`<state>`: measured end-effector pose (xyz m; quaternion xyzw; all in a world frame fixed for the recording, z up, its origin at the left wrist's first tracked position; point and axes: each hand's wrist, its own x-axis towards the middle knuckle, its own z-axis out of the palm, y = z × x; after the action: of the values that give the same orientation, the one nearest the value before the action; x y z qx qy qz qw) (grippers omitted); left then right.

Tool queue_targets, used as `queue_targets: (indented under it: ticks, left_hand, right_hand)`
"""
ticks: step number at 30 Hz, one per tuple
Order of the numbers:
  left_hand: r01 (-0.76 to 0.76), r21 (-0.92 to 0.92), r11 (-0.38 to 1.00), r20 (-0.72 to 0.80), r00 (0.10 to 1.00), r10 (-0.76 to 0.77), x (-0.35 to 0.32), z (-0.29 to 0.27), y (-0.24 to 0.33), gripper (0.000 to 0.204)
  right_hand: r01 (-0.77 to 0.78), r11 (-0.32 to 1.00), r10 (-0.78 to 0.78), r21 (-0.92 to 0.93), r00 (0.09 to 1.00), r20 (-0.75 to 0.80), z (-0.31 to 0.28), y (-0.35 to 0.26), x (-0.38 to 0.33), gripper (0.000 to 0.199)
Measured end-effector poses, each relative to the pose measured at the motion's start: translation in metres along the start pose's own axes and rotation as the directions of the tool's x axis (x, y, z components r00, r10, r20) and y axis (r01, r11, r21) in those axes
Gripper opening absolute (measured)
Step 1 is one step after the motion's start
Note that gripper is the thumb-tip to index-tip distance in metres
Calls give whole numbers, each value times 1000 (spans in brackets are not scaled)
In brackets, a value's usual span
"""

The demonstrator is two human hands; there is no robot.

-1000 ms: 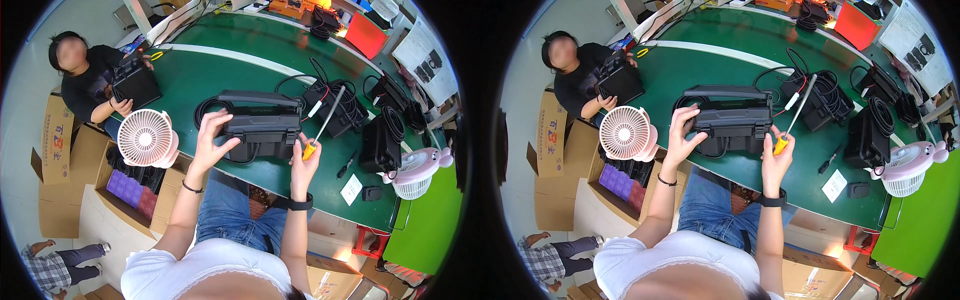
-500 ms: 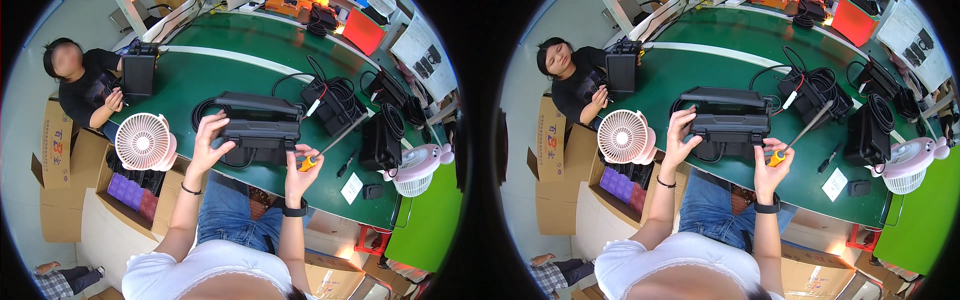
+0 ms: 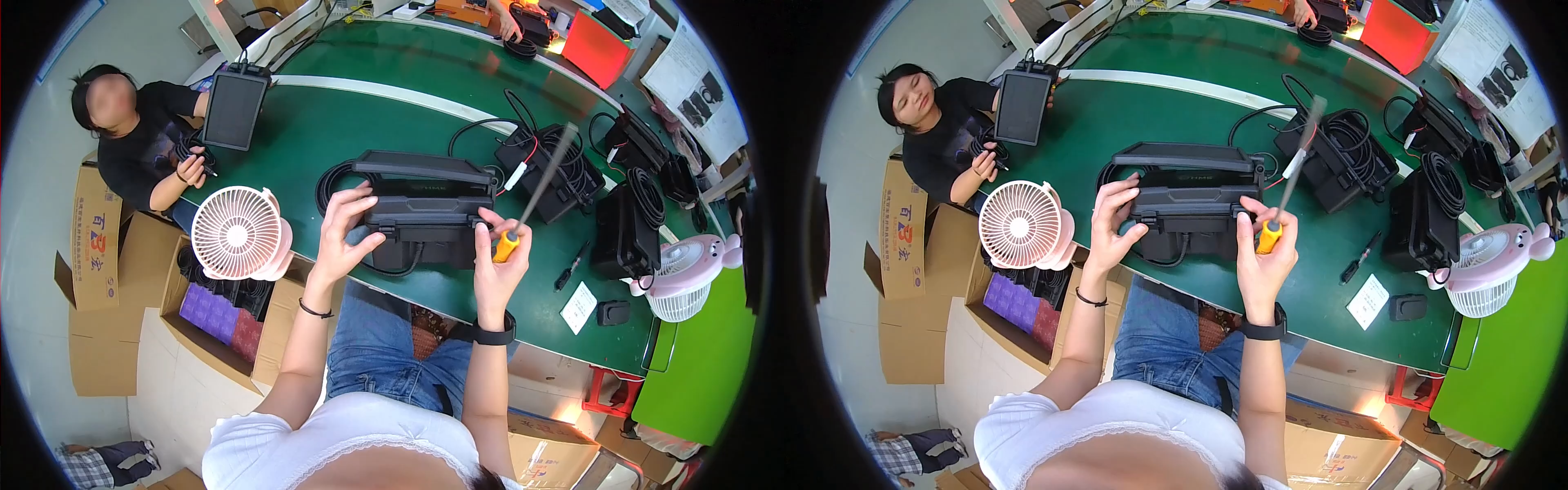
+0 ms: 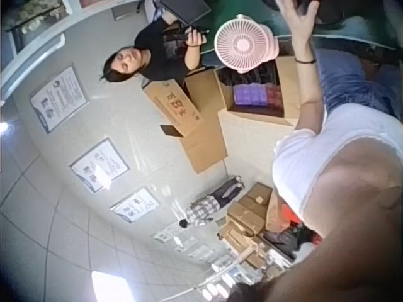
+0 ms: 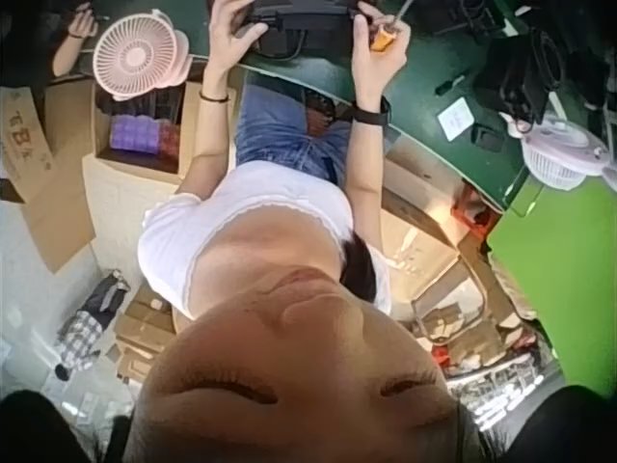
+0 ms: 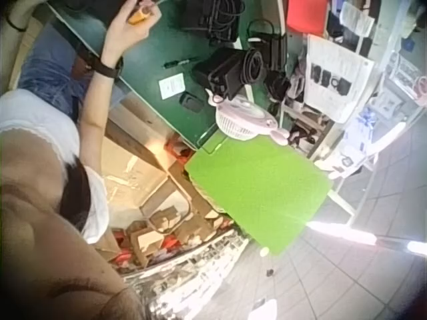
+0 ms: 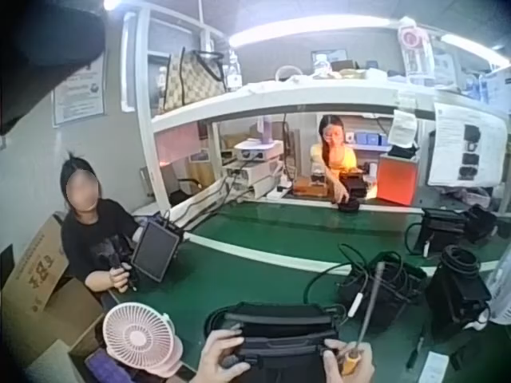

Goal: Assembling and testing portable solar lights at a workstation.

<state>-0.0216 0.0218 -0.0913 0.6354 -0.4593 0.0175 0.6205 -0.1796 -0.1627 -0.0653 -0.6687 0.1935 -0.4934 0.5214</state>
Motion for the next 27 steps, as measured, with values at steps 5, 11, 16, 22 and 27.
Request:
queue_targets:
  ticks: [5,11,16,22,27]
  left_hand:
    - [-6,-6,1000,-11,1000,5,-1,1,-2,52]
    - [29,-48,998,-39,999,-31,-3,10,2,53]
    - [96,-32,995,-30,995,-97,-5,12,7,56]
    - [-53,179,982,-321,941,110,-27,33,6,50]
    - [75,485,871,-273,959,69,-42,39,26,44]
  right_hand:
    - [-199,970,186,142,977,100,-8,-9,2,24]
    - [-135,932,176,336,980,-96,2,-1,-17,40]
    - [-81,984,103,160,985,-136,2,-1,-17,46]
    - [-112,993,110,-38,993,-39,-11,5,-14,47]
    - [-197,979,198,-49,980,18,-16,15,-13,47]
